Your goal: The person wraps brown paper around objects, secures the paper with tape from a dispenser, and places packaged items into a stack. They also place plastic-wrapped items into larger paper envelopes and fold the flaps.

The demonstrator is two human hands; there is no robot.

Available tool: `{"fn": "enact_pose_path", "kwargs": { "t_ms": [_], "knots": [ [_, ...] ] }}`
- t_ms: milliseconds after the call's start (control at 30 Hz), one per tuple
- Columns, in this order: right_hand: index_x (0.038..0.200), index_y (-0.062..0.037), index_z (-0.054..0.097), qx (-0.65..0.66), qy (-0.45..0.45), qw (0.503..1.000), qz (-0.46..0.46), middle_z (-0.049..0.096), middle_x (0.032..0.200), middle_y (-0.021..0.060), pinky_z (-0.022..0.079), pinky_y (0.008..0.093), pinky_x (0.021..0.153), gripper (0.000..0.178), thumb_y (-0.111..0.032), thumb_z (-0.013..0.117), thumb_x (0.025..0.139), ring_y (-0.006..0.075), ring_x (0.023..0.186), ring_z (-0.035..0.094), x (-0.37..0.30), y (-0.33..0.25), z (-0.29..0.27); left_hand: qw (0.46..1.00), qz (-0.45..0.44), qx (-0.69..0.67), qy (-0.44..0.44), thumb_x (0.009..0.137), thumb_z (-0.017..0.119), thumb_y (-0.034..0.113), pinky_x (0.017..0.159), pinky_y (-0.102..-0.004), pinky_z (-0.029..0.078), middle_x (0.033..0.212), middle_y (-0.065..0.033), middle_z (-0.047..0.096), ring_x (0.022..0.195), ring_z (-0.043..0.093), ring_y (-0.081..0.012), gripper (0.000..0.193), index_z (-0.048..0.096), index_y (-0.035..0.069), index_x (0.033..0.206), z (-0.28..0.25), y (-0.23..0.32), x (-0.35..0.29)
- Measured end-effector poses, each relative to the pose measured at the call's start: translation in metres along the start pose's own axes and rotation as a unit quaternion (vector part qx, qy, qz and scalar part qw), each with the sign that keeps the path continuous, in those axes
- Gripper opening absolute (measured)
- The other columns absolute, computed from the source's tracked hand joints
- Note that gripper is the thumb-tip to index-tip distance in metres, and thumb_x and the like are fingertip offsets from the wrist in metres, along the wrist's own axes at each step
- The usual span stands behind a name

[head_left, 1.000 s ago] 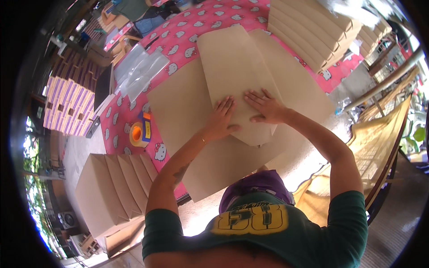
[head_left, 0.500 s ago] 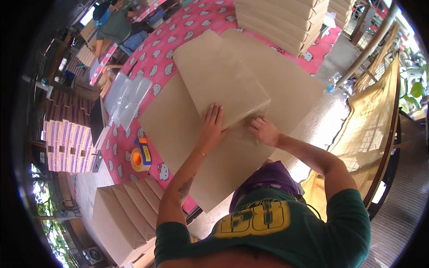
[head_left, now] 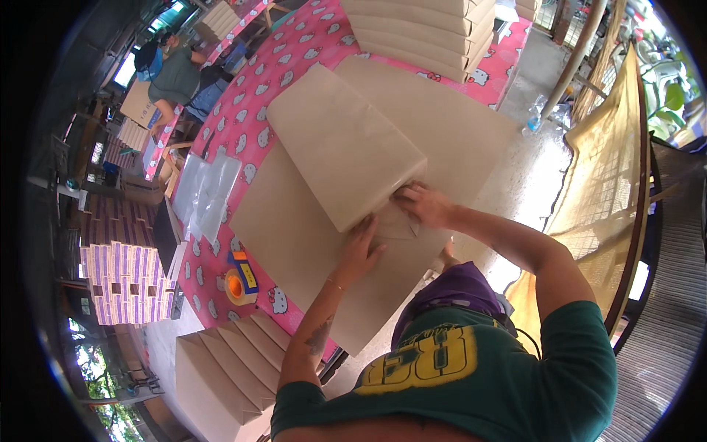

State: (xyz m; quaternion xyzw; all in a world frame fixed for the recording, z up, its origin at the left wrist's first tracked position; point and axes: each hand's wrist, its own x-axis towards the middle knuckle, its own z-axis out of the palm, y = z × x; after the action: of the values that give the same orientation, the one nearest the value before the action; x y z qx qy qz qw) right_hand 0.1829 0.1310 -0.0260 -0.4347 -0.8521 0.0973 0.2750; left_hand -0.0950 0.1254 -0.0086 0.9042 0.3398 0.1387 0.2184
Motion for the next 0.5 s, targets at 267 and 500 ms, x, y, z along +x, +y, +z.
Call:
{"fn": "enact_pose_path", "kwargs": {
  "t_ms": [267, 500],
  "knots": [
    [0.132, -0.0164, 0.060, -0.037, -0.021, 0.999, 0.032, 0.053, 0.127, 0.0069, 0.042, 0.0417, 0.108, 0.044, -0.021, 0.062, 0.088, 0.0308, 0.121, 0.050, -0.004, -0.005, -0.009, 0.993, -0.028, 0.110, -0.030, 0.095, 0.062, 0.034, 0.096, -0.0422, 0.051, 0.138, -0.0240, 0.053, 0.122, 0.057, -0.0389, 0.067, 0.036, 0.005, 0.149, -0.003, 0.012, 0.010],
    [0.131, -0.0150, 0.061, -0.017, -0.072, 0.997, 0.020, 0.053, 0.132, 0.0058, 0.041, 0.0412, 0.109, 0.047, -0.014, 0.061, 0.084, 0.0287, 0.128, 0.048, 0.000, 0.011, -0.015, 0.914, 0.163, 0.366, 0.060, 0.094, 0.059, 0.029, 0.076, -0.0346, 0.059, 0.111, -0.0174, 0.063, 0.097, 0.067, -0.0277, 0.054, 0.048, 0.005, 0.141, 0.009, -0.006, 0.016]
  ]
}}
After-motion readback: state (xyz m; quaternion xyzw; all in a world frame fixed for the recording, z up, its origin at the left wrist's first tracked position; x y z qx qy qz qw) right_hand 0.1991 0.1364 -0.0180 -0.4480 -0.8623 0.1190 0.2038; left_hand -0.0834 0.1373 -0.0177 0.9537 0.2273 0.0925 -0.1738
